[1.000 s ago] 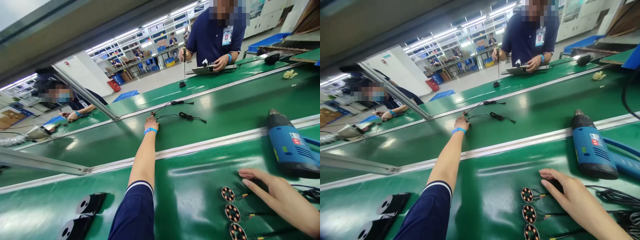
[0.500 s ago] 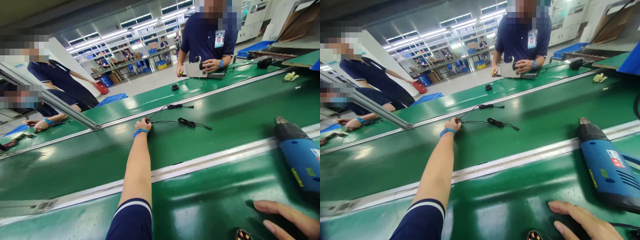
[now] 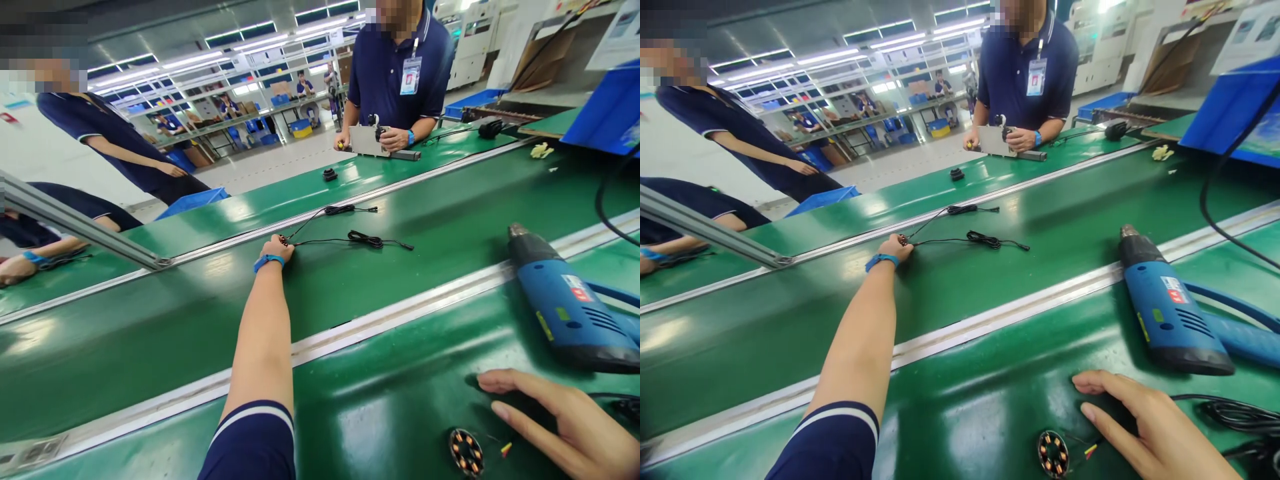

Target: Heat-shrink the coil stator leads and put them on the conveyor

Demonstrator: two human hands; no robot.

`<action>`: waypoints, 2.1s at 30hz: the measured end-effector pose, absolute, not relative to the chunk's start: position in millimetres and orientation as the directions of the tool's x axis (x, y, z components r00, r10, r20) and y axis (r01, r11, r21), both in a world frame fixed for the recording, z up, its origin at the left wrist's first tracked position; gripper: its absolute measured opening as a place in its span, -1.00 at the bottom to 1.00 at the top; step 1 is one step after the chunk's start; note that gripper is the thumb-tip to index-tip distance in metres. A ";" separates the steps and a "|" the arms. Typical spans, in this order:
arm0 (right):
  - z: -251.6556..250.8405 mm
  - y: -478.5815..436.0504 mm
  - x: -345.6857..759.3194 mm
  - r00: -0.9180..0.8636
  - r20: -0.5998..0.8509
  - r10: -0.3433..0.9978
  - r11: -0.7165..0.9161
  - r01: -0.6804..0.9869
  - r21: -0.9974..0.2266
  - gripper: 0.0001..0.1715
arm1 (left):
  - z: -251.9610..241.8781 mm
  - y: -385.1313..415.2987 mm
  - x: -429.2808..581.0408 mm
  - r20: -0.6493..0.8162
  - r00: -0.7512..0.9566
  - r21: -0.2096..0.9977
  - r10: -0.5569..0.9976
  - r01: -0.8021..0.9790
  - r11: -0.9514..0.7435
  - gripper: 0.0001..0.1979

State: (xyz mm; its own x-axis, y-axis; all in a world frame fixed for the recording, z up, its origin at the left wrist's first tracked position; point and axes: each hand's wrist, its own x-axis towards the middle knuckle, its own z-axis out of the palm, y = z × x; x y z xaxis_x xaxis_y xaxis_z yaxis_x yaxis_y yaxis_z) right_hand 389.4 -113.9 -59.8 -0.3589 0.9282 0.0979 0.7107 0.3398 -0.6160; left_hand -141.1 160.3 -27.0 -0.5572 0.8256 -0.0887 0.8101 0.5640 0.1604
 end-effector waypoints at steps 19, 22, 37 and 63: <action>-40.0 -104.1 375.5 -0.417 -0.087 0.905 0.242 0.670 -0.702 -0.56 | 27.6 -141.1 -11.3 -0.340 -0.158 0.091 0.927 0.976 0.200 -0.77; -41.0 -104.3 375.3 -0.419 -0.096 0.903 0.234 0.665 -0.709 -0.55 | 39.2 -161.8 -1.1 -0.435 -0.143 0.077 0.889 0.978 0.195 -0.66; -24.7 -104.5 367.5 -0.472 -0.073 0.878 0.297 0.659 -0.690 -0.61 | -0.7 52.4 82.0 -0.129 -0.053 0.229 0.990 0.970 0.082 -0.56; 60.8 -104.9 371.0 -0.475 -0.004 0.880 0.463 0.857 0.227 -0.81 | -9.0 -203.0 144.6 0.173 0.650 0.325 0.740 0.672 -0.666 -0.01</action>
State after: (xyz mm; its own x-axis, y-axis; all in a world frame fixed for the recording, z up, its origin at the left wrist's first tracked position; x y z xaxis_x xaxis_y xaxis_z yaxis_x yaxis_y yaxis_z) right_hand 371.0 -104.9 60.8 -0.4746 0.8802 -0.0041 0.8567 0.4630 0.2273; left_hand 144.6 -203.0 -9.0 0.6501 0.7398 0.1731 0.6715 -0.6661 0.3246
